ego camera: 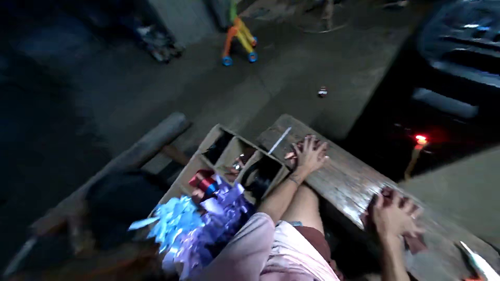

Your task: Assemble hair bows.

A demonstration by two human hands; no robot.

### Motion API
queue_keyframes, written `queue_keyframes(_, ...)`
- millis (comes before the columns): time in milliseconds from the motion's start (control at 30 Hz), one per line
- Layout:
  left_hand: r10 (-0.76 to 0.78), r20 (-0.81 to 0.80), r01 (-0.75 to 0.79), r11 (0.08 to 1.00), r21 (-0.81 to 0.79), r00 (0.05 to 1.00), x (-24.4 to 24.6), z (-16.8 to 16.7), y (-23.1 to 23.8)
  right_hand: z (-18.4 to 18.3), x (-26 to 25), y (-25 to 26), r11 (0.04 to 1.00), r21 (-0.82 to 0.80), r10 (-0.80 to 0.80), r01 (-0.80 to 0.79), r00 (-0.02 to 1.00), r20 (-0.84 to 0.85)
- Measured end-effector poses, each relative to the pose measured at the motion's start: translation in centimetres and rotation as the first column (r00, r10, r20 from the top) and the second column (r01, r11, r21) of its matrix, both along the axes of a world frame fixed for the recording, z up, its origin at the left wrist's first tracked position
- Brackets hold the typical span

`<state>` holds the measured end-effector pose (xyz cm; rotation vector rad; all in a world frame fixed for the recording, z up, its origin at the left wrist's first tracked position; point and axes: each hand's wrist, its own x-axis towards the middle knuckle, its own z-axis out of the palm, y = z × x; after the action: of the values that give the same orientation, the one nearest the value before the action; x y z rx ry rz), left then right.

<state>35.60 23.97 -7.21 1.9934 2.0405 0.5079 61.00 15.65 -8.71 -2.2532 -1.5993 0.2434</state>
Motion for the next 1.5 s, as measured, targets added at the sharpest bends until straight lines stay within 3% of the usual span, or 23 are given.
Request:
queue_keyframes(67, 0.044, 0.124, -0.055, 0.995, 0.088, 0.991, 0.5, 1.2, -0.6, 1.5, -0.2, -0.5, 0.999, -0.023, 0.029, -0.029, 1.0, -0.008)
queue_keyframes(133, 0.043, 0.352, -0.097, 0.986, 0.137, 0.935, 1.3, 4.6, -4.1, 2.3, -0.1, -0.7, 0.999, -0.01, 0.051, -0.051, 0.999, -0.018)
queue_keyframes(233, -0.113, 0.578, -0.066, 0.958, 0.28, 0.808, 0.5, 9.6, -12.1, 4.0, -0.8, -0.7, 0.99, 0.051, 0.133, -0.131, 0.99, -0.049)
queue_keyframes(300, -0.117, 0.539, -0.108, 0.924, 0.367, 0.834, -2.5, 11.4, -16.5, 5.5, -2.1, -0.6, 0.974, 0.086, 0.215, -0.21, 0.975, -0.054)
queue_keyframes(333, -0.027, 0.487, -0.162, 0.926, 0.341, 0.873, -4.7, 12.2, -18.3, 6.3, -2.9, -0.6, 0.96, 0.101, 0.269, -0.263, 0.962, -0.053)
queue_keyframes(400, 0.252, 0.357, -0.32, 0.936, 0.145, 0.899, -10.0, 13.5, -21.3, 7.4, -4.9, -0.3, 0.903, 0.155, 0.41, -0.4, 0.911, -0.038)
queue_keyframes(500, 0.585, 0.13, -0.577, 0.811, -0.102, 0.8, -18.5, 14.7, -24.9, 9.0, -9.4, 0.3, 0.793, 0.211, 0.589, -0.571, 0.808, -0.029)
queue_keyframes(600, 0.727, 0.032, -0.724, 0.687, -0.066, 0.686, -23.9, 15.3, -27.0, 11.1, -15.8, 0.7, 0.635, 0.241, 0.766, -0.734, 0.64, -0.067)
queue_keyframes(667, 0.636, 0.063, -0.637, 0.77, 0.013, 0.769, -25.4, 14.7, -26.4, 11.7, -20.7, 1.2, 0.508, 0.261, 0.858, -0.821, 0.507, -0.076)
queue_keyframes(733, 0.441, 0.123, -0.446, 0.895, 0.016, 0.889, -25.4, 13.2, -23.9, 11.9, -25.6, 1.9, 0.397, 0.244, 0.917, -0.885, 0.392, -0.071)
queue_keyframes(833, 0.195, 0.046, -0.177, 0.952, -0.249, 0.98, -24.0, 10.6, -18.3, 12.5, -32.3, 3.0, 0.326, 0.034, 0.945, -0.945, 0.326, -0.005)
queue_keyframes(900, 0.097, -0.031, -0.1, 0.869, -0.484, 0.995, -23.6, 8.3, -15.5, 12.9, -35.3, 3.2, 0.339, -0.186, 0.94, -0.922, 0.339, 0.034)
queue_keyframes(967, 0.072, -0.081, -0.106, 0.8, -0.591, 0.994, -23.1, 7.3, -14.3, 13.2, -36.6, 3.2, 0.351, -0.293, 0.935, -0.889, 0.348, 0.063)
queue_keyframes(1067, 0.089, -0.051, -0.101, 0.78, -0.617, 0.995, -23.3, 8.3, -14.5, 14.5, -35.3, 3.5, 0.358, -0.162, 0.928, -0.92, 0.369, -0.043)
queue_keyframes(1200, 0.158, 0.269, -0.026, 0.899, -0.437, 0.95, -26.0, 10.0, -16.9, 15.9, -30.8, 4.4, 0.42, 0.086, 0.839, -0.903, 0.351, -0.416)
queue_keyframes(1267, 0.192, 0.42, -0.068, 0.954, -0.292, 0.887, -27.0, 10.9, -18.8, 15.4, -29.0, 4.7, 0.496, 0.162, 0.69, -0.853, 0.274, -0.669)
queue_keyframes(1333, 0.199, 0.549, -0.134, 0.979, -0.157, 0.812, -27.6, 11.2, -20.6, 15.0, -27.8, 4.6, 0.58, 0.176, 0.441, -0.795, 0.124, -0.889)
queue_keyframes(1433, 0.216, 0.683, -0.201, 0.974, -0.102, 0.698, -27.5, 12.2, -21.6, 14.7, -26.5, 3.9, 0.667, 0.144, 0.159, -0.731, -0.05, -0.986)
queue_keyframes(1500, 0.223, 0.804, -0.241, 0.965, -0.102, 0.551, -26.7, 13.0, -21.8, 14.7, -25.8, 3.2, 0.7, 0.132, 0.054, -0.701, -0.132, -0.99)
